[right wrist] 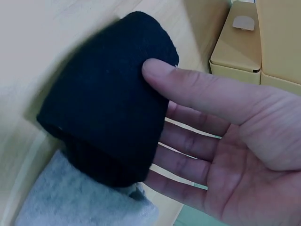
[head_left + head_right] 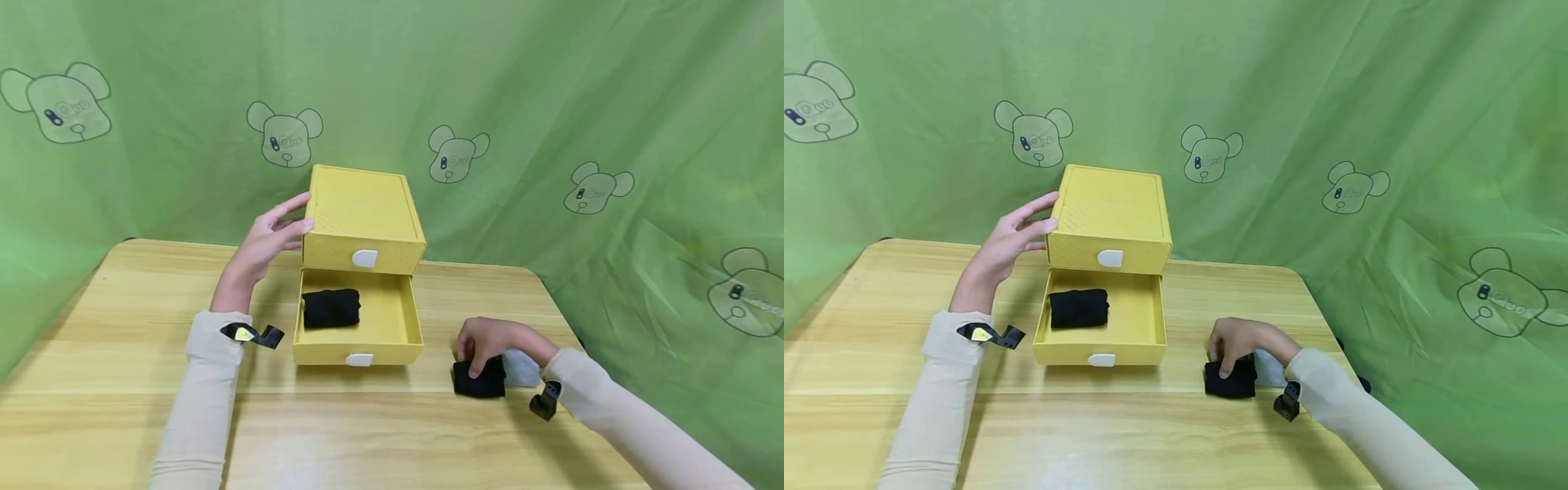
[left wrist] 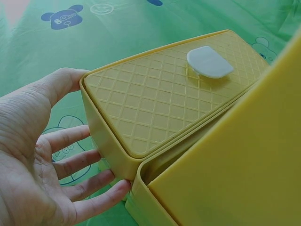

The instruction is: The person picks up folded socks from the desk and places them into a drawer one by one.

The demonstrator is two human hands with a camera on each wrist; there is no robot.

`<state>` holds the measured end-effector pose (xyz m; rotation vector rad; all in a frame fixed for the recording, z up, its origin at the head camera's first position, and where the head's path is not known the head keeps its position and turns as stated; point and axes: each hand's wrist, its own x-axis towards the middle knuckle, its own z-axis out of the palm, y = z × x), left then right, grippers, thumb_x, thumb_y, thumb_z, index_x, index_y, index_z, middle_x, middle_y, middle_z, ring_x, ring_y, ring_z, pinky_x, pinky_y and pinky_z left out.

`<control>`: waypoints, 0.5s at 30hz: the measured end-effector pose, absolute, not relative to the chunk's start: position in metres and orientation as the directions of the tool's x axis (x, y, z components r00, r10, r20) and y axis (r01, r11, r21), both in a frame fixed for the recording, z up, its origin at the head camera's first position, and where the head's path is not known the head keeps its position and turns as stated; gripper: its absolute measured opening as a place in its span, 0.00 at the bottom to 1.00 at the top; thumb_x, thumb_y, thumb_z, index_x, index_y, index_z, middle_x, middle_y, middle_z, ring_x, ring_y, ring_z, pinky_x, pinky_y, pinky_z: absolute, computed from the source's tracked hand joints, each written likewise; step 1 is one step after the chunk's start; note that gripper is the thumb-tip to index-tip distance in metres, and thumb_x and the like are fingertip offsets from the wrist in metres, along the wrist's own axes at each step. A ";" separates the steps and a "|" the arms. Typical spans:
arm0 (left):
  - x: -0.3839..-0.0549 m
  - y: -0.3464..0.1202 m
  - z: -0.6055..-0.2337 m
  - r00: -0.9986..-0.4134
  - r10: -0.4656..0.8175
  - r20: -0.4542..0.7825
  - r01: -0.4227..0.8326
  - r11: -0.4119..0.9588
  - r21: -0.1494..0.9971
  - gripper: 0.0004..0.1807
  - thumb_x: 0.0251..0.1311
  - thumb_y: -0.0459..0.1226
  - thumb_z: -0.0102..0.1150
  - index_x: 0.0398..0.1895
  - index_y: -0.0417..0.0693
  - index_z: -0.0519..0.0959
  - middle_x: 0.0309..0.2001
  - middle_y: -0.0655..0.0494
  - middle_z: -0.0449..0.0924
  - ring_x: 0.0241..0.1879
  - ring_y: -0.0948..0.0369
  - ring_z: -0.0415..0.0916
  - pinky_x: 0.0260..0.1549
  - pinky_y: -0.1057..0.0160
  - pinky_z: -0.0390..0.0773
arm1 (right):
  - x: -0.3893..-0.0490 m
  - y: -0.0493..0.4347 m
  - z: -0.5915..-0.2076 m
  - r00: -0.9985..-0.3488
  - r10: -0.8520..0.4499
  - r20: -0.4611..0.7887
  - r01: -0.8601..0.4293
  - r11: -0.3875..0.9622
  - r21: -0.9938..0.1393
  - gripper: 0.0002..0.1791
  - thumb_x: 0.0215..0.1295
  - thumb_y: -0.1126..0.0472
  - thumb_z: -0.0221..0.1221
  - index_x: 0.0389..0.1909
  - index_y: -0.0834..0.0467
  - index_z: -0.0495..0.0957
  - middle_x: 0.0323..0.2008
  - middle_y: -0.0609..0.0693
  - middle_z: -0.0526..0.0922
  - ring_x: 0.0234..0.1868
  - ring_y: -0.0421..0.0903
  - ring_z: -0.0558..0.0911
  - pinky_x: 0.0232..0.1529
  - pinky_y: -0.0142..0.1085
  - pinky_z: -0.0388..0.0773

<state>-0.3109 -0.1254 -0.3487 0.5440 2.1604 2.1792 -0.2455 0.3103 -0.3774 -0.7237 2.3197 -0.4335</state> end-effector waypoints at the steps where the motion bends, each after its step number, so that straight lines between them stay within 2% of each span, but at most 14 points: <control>1: -0.311 -0.125 -0.349 -0.939 0.260 0.227 0.224 -0.040 0.974 0.34 0.69 0.45 0.61 0.77 0.66 0.64 0.77 0.52 0.62 0.69 0.51 0.69 0.63 0.49 0.77 | -0.246 0.310 -0.378 -0.629 -0.601 -0.493 -0.392 0.793 -0.467 0.11 0.48 0.70 0.76 0.32 0.63 0.86 0.29 0.50 0.88 0.28 0.33 0.77 0.32 0.27 0.78; 8: -0.312 -0.125 -0.348 -0.935 0.266 0.234 0.231 -0.044 0.972 0.34 0.69 0.44 0.61 0.77 0.65 0.63 0.76 0.51 0.63 0.69 0.51 0.69 0.64 0.49 0.76 | -0.246 0.306 -0.380 -0.631 -0.600 -0.492 -0.387 0.793 -0.471 0.08 0.50 0.71 0.74 0.30 0.65 0.84 0.25 0.46 0.83 0.24 0.34 0.72 0.29 0.26 0.74; 15: -0.312 -0.126 -0.349 -0.935 0.263 0.236 0.234 -0.040 0.971 0.34 0.70 0.44 0.61 0.77 0.65 0.64 0.75 0.50 0.65 0.67 0.53 0.71 0.61 0.53 0.78 | -0.246 0.307 -0.378 -0.631 -0.580 -0.515 -0.342 0.804 -0.487 0.11 0.51 0.71 0.74 0.34 0.65 0.82 0.27 0.48 0.82 0.27 0.35 0.72 0.30 0.27 0.74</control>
